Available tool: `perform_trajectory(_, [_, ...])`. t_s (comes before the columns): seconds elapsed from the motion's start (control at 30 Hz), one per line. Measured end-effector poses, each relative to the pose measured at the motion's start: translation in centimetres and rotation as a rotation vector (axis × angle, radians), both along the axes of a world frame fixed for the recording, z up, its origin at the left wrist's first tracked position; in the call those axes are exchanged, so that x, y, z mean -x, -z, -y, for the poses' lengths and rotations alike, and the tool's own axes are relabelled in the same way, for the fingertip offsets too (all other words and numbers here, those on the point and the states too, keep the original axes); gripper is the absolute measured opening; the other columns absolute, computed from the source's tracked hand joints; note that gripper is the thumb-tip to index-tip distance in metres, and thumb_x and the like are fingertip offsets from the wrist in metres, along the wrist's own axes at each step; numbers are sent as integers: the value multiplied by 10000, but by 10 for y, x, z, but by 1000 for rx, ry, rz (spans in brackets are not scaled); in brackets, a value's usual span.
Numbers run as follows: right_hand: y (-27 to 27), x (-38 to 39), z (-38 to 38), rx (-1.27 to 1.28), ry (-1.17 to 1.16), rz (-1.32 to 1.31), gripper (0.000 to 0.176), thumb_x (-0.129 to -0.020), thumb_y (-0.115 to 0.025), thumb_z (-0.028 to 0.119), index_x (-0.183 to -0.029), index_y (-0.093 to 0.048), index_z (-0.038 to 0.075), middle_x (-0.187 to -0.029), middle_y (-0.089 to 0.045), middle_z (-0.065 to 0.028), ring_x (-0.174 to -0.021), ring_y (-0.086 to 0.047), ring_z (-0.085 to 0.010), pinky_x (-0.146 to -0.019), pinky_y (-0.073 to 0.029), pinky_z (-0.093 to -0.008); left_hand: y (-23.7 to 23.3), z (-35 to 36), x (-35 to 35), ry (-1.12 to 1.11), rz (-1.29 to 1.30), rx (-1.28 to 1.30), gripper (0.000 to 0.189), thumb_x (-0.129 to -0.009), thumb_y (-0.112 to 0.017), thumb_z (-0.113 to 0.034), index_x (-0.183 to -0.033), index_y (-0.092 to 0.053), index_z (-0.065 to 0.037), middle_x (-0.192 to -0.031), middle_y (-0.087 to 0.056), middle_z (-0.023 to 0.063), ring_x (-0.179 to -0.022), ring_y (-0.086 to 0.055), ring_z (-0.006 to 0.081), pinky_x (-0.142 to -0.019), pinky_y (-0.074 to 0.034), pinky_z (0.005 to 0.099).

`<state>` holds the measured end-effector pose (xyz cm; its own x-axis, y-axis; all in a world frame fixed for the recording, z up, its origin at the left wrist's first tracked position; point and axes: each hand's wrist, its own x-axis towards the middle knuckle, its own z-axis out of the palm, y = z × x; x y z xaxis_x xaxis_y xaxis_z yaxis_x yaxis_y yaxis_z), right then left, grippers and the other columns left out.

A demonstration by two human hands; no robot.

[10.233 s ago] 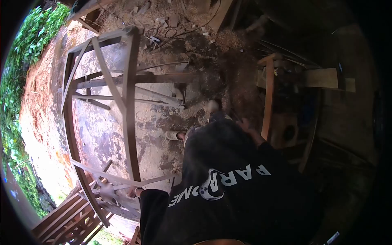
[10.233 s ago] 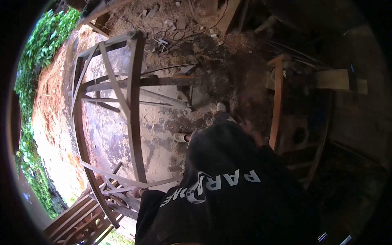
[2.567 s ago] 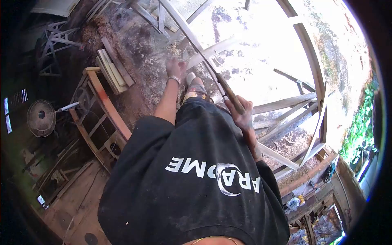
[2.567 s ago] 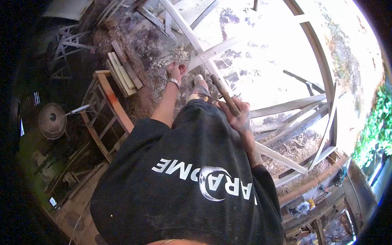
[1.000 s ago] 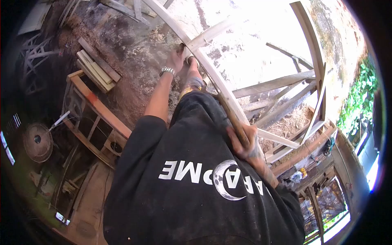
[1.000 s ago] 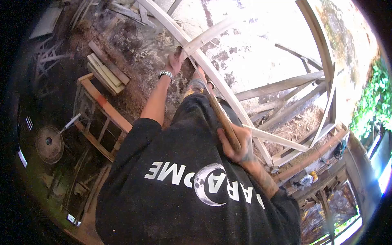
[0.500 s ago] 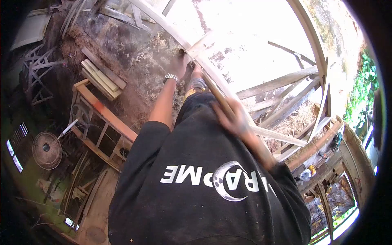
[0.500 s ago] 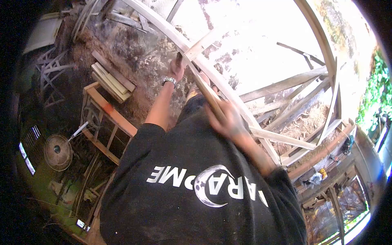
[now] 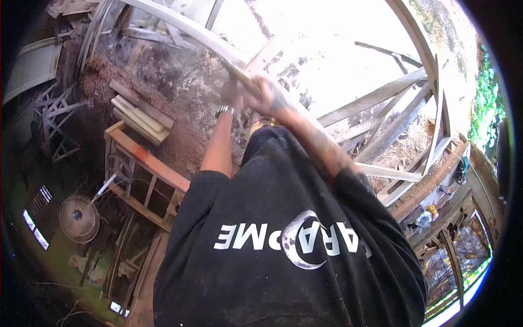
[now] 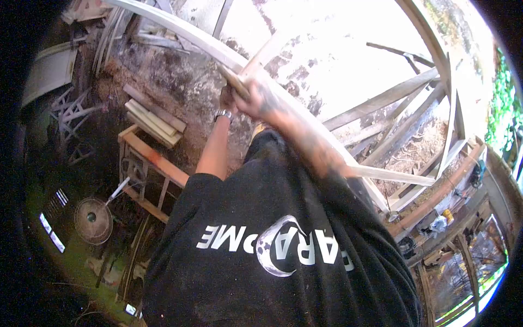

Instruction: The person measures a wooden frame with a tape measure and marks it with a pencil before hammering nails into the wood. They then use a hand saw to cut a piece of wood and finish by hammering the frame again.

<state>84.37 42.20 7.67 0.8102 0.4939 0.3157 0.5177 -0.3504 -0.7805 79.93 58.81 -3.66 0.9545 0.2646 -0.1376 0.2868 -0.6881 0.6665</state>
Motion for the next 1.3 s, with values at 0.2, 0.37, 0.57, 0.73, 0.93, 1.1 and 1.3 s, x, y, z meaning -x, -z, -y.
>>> perform_trajectory(0.2, [-235,48,137,177,-76,-771,103,-913,-608,57,-916,-671,-25,-604,-562,-144,-518,-573,-224,-524,-455,-354,10,6,12,-381,-263,298,752,-994,-276,-611,-862,-648,29,-748,-644,251,-755,-657,400,-671,-491,503])
perform_trajectory(0.37, [-86,40,83,-14,3,-226,166,-861,-710,75,-966,-674,-48,-696,-613,-188,-606,-625,-254,-598,-503,-367,22,0,18,-225,-322,266,395,-952,-557,-346,-1057,-624,28,-901,-676,264,-834,-673,418,-696,-533,492])
perform_trajectory(0.57, [12,-7,-22,138,-114,-602,217,-920,-642,222,-961,-650,9,-634,-551,-111,-589,-568,-204,-565,-468,-372,-19,3,10,23,-387,35,527,-963,-498,-295,-1402,-427,-12,-1328,-528,279,-1233,-524,412,-1037,-434,458])
perform_trajectory(0.73, [-149,42,87,112,-34,-343,120,-855,-722,86,-904,-661,-5,-658,-599,-133,-557,-563,-303,-590,-444,-408,58,8,38,-118,-570,117,629,-1026,-342,-373,-1524,-258,3,-1425,-455,321,-1280,-502,415,-1078,-398,498])
perform_trajectory(0.93, [-167,38,139,243,-188,-497,124,-803,-726,5,-896,-652,-29,-637,-590,-162,-504,-564,-365,-482,-421,-425,1,3,11,11,-447,68,583,-1020,-382,-367,-1471,-343,0,-1293,-568,307,-1089,-592,483,-954,-474,499])
perform_trajectory(1.1, [-15,-56,-51,279,-308,-560,223,-867,-631,196,-1026,-666,43,-919,-656,-234,-821,-634,-409,-729,-498,-473,-1,1,20,-12,-398,93,535,-1013,-389,-404,-1374,-487,-21,-1266,-600,269,-1168,-567,439,-997,-449,482])
perform_trajectory(1.3, [-110,3,45,189,-134,-462,256,-864,-716,207,-957,-617,-10,-862,-645,-227,-732,-617,-417,-654,-478,-476,11,9,34,-61,-472,124,575,-1003,-396,-458,-1347,-522,-14,-1261,-568,263,-1150,-555,419,-977,-440,487])
